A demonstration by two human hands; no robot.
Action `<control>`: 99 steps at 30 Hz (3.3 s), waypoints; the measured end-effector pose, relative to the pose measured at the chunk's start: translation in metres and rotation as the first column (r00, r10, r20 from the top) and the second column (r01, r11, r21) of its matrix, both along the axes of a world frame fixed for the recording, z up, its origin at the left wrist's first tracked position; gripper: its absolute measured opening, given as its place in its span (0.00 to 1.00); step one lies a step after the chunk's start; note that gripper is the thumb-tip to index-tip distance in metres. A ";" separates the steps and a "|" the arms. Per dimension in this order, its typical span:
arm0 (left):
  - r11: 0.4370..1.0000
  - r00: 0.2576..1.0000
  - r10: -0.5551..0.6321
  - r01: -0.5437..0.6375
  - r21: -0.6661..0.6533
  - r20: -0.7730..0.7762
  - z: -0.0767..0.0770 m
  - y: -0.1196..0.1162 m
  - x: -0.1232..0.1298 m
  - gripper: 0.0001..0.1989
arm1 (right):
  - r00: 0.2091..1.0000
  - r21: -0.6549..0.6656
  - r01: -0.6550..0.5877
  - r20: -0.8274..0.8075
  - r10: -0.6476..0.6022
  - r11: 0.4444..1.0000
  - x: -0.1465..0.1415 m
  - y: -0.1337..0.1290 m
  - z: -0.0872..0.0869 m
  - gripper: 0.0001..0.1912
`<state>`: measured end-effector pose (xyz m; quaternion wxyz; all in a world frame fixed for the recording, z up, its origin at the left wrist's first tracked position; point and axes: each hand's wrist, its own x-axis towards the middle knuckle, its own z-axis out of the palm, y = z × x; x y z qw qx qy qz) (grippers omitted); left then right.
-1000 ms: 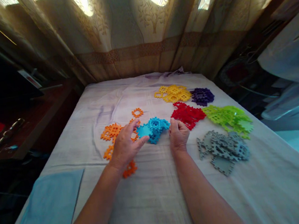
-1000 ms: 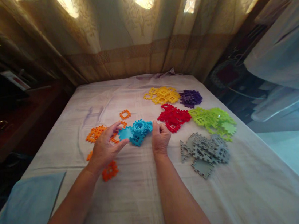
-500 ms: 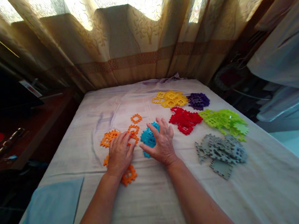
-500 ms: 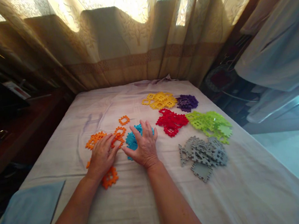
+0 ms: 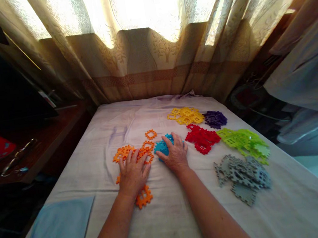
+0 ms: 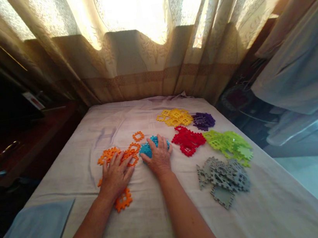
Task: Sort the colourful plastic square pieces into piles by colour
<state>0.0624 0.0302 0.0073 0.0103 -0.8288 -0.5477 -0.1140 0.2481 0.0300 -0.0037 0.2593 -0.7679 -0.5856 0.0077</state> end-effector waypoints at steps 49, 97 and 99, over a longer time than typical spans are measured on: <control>1.000 0.997 0.006 -0.006 -0.007 0.081 -0.004 -0.001 0.002 0.21 | 0.995 0.102 0.090 0.039 -0.094 0.991 0.028 0.098 -0.006 0.34; 0.956 0.841 0.048 -0.196 0.220 0.538 -0.016 0.018 -0.012 0.15 | 0.970 -0.167 -0.070 0.219 0.106 0.983 0.088 0.137 0.021 0.24; 0.957 0.842 0.046 -0.191 0.217 0.537 -0.017 0.018 -0.012 0.15 | 0.970 -0.140 -0.100 0.207 0.128 0.985 0.080 0.132 0.020 0.23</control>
